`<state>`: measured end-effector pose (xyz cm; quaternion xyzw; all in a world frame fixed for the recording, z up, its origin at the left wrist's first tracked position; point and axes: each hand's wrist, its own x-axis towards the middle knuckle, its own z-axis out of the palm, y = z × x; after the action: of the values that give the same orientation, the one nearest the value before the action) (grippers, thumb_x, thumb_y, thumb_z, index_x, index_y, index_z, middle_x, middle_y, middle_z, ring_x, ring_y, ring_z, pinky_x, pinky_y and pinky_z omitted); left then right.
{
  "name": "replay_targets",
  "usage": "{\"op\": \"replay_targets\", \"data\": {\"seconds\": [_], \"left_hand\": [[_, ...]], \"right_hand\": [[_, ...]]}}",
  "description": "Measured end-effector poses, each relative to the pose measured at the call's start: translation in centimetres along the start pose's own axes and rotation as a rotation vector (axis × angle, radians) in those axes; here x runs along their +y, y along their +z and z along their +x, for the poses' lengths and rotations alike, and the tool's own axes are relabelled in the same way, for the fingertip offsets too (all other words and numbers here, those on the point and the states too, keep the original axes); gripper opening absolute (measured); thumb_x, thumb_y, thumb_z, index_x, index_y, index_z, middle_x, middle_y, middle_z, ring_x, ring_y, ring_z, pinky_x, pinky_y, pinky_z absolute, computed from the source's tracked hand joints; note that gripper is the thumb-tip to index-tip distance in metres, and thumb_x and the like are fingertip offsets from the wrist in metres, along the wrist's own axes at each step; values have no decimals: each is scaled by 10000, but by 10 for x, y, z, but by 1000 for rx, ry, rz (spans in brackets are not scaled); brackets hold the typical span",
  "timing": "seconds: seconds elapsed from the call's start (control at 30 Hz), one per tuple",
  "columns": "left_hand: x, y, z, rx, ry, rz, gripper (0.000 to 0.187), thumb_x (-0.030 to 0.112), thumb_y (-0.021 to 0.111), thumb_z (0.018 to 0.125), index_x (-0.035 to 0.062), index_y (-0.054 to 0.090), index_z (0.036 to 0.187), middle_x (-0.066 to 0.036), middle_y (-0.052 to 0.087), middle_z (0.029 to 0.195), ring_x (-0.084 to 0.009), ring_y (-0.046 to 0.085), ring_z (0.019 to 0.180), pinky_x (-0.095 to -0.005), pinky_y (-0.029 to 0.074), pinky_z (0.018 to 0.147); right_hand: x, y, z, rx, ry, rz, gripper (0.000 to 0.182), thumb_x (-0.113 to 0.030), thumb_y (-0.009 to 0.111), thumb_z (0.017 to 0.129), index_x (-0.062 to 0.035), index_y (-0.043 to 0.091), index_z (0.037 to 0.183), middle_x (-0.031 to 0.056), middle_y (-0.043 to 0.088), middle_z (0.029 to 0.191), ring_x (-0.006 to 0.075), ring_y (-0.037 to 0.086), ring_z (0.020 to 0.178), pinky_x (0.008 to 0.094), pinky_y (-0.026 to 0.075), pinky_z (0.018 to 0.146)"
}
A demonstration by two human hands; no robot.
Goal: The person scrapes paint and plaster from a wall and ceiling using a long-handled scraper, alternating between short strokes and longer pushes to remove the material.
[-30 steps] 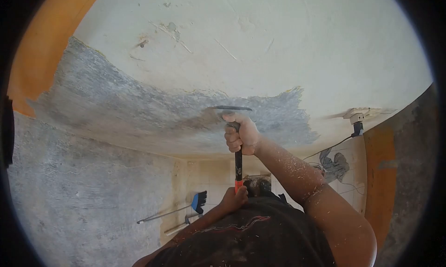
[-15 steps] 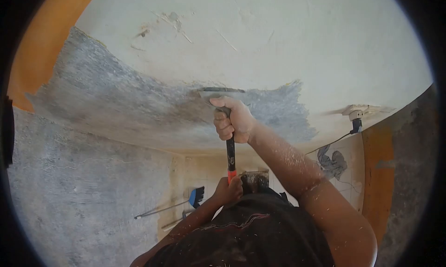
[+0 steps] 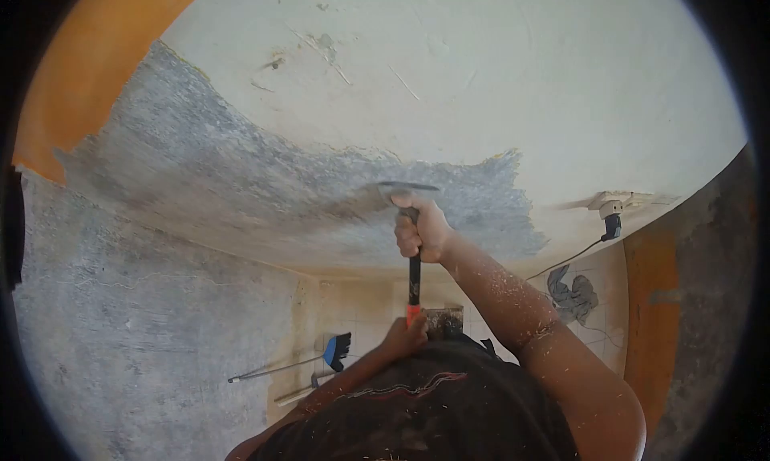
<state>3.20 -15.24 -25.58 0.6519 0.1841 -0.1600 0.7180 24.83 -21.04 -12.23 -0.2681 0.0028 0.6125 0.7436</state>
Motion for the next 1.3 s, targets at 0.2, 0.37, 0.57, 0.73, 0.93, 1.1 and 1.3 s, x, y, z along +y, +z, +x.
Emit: {"op": "replay_targets", "data": {"seconds": [0.2, 0.37, 0.57, 0.73, 0.93, 1.1, 1.3], "left_hand": [[59, 2, -14, -62, -3, -63, 430, 448, 457, 890, 75, 455, 677, 8, 427, 506, -93, 449, 422, -257, 361, 391], [32, 2, -3, -61, 7, 21, 435, 457, 448, 890, 90, 409, 660, -4, 429, 524, -101, 451, 436, -261, 372, 400], [63, 7, -11, -75, -38, -33, 418, 395, 455, 907, 59, 467, 658, 7, 458, 510, -93, 452, 438, -259, 372, 428], [35, 5, -5, -24, -14, 84, 409, 375, 479, 899, 56, 473, 642, -5, 472, 513, -98, 465, 441, -269, 377, 427], [57, -2, -3, -38, 13, 83, 460, 394, 475, 896, 53, 480, 588, -11, 477, 484, -104, 472, 428, -272, 370, 423], [27, 3, -4, -68, -14, -25, 438, 374, 466, 905, 59, 460, 602, -9, 463, 488, -104, 463, 423, -267, 369, 411], [62, -1, -7, -113, -9, -166, 398, 362, 473, 907, 70, 441, 638, 1, 440, 495, -93, 439, 417, -253, 364, 399]], "right_hand": [[-22, 42, -16, -90, -28, -59, 478, -442, 536, 774, -189, 256, 481, -75, 191, 425, 72, 151, 332, 231, 147, 324], [-6, 9, -7, 10, -43, 6, 488, -426, 555, 772, -200, 239, 477, -76, 189, 425, 68, 162, 329, 232, 146, 327], [-28, 32, -18, -135, -35, -55, 457, -433, 543, 777, -191, 285, 486, -80, 199, 420, 66, 182, 326, 231, 163, 332], [-5, 7, -8, -132, 0, 40, 456, -443, 527, 782, -196, 281, 488, -87, 195, 422, 65, 172, 337, 228, 163, 340], [-26, 32, -19, -187, -52, -40, 469, -460, 507, 784, -202, 260, 480, -83, 196, 424, 66, 163, 337, 225, 164, 346], [-3, 10, -1, 58, -13, -61, 477, -456, 496, 795, -202, 250, 475, -89, 192, 422, 58, 156, 333, 229, 153, 334], [-25, 54, -10, 28, -83, -151, 462, -449, 521, 786, -198, 277, 484, -81, 214, 425, 62, 155, 333, 227, 155, 332]]}}
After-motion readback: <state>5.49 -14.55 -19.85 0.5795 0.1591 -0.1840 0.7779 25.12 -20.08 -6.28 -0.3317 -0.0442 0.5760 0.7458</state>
